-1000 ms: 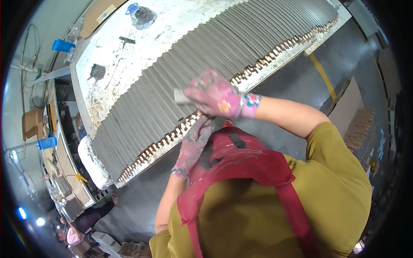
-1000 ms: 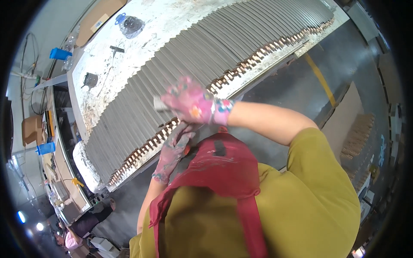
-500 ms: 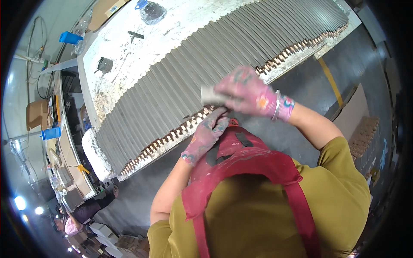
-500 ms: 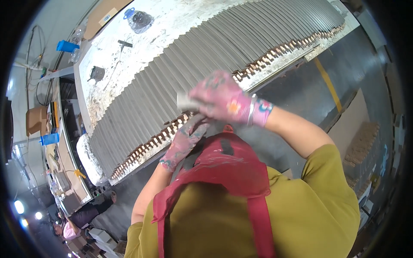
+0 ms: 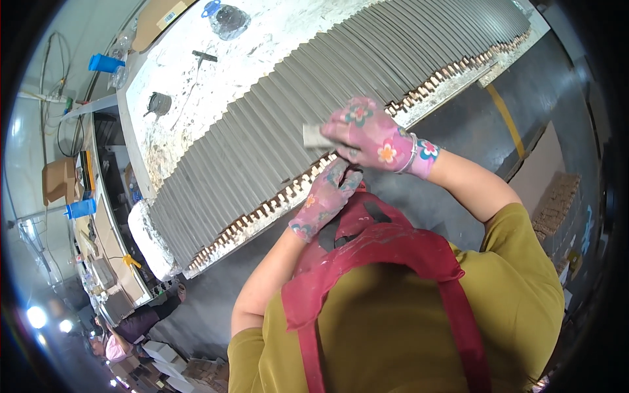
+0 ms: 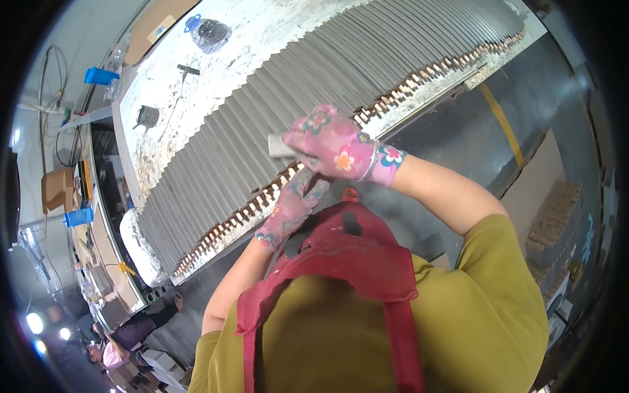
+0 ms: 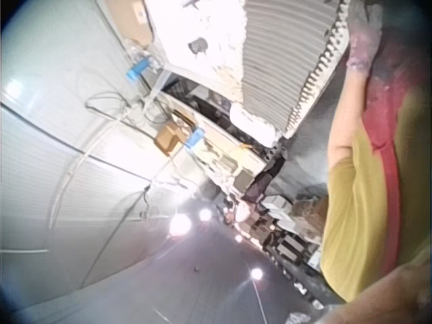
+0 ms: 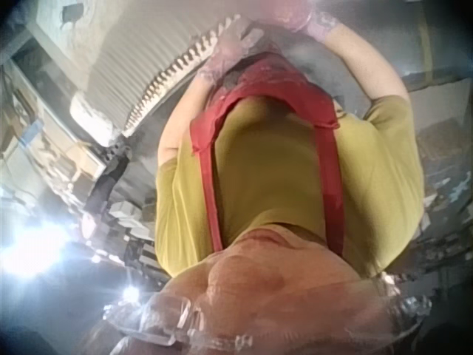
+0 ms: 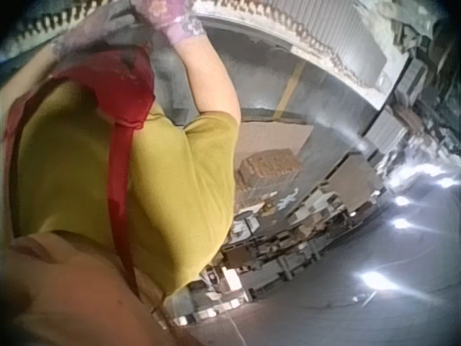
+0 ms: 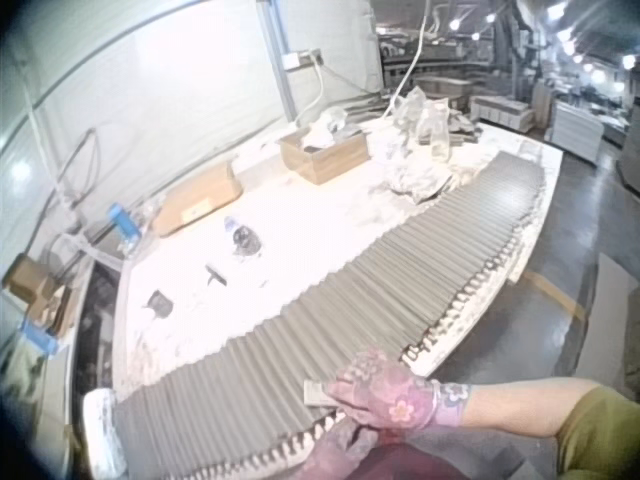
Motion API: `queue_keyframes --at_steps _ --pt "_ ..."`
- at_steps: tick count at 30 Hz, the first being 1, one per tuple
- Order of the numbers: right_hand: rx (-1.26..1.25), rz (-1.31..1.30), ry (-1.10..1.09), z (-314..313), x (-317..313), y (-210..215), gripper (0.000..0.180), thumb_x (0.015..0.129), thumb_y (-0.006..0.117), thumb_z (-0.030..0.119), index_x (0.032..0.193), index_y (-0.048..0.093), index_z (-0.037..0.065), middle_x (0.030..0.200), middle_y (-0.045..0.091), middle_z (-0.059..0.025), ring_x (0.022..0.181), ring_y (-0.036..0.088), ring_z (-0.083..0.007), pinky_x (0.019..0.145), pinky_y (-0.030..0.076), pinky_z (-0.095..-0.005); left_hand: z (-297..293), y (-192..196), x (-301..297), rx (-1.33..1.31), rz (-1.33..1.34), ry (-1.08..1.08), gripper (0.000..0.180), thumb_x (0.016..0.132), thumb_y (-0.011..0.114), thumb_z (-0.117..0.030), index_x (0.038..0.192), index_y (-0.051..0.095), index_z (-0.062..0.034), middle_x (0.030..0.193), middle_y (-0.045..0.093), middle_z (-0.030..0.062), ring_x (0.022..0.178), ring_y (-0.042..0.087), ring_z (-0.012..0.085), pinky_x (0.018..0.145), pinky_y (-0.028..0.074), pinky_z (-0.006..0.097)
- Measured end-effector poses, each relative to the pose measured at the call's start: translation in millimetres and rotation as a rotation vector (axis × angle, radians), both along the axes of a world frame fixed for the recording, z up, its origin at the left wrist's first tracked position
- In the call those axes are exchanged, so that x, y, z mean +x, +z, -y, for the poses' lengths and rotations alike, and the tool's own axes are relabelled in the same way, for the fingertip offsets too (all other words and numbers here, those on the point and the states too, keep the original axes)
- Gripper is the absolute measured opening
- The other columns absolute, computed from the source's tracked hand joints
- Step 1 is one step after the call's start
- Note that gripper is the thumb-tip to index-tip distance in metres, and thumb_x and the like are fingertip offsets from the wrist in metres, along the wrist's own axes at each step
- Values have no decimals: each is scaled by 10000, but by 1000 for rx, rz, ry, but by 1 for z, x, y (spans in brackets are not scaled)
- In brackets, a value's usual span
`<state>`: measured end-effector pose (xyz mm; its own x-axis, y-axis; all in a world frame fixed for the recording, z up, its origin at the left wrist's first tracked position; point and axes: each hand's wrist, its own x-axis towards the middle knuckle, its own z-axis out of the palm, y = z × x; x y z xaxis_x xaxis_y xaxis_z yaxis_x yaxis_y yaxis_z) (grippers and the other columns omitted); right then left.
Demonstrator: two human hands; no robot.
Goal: The person manipulates a small connector piece with both hands and then uses a sanding block to rub the top surface of a long row of slats, moving the block back and forth along the row.
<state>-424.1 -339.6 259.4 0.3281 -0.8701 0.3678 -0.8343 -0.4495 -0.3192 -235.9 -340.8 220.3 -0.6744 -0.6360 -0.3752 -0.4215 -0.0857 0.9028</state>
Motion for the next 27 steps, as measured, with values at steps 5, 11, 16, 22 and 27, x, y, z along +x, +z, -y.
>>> queue_keyframes --at_steps 5,11,16,22,27 --pt "42 -122 36 6 -36 18 369 819 632 374 1139 617 189 1076 630 -81 996 606 -285 985 369 -449 -8 7 -6 7 9 -13 407 924 584 -167 1301 519 -30 1134 610 106 1017 571 197 896 446 325" --pt "22 -77 -150 19 -58 5 372 810 668 257 1162 591 165 1135 625 -74 1027 591 -268 958 386 -436 6 28 -39 91 -111 -144 416 968 541 -206 1334 489 -16 1298 528 133 1166 525 195 1029 387 315" --pt "171 6 57 -16 -53 10 393 791 687 308 1146 601 162 1124 621 -72 1110 559 -274 1055 324 -459 7 27 -37 -74 7 -210 406 940 574 -131 1316 485 -8 1296 513 123 1214 494 217 1031 386 319" --pt "56 104 -74 -5 -42 1 346 827 662 289 1138 615 145 1118 629 -48 1064 580 -258 1025 341 -441 11 19 -46 -181 -17 -240 397 913 617 -139 1273 518 -2 1285 513 127 1203 507 223 979 424 321" --pt "69 -2 -163 1 -87 10 301 846 626 321 1110 641 175 1121 638 -18 1000 595 -277 912 399 -457 6 7 -58 -157 23 -265 421 909 630 -132 1293 512 -6 1351 483 151 1207 511 221 973 427 316"
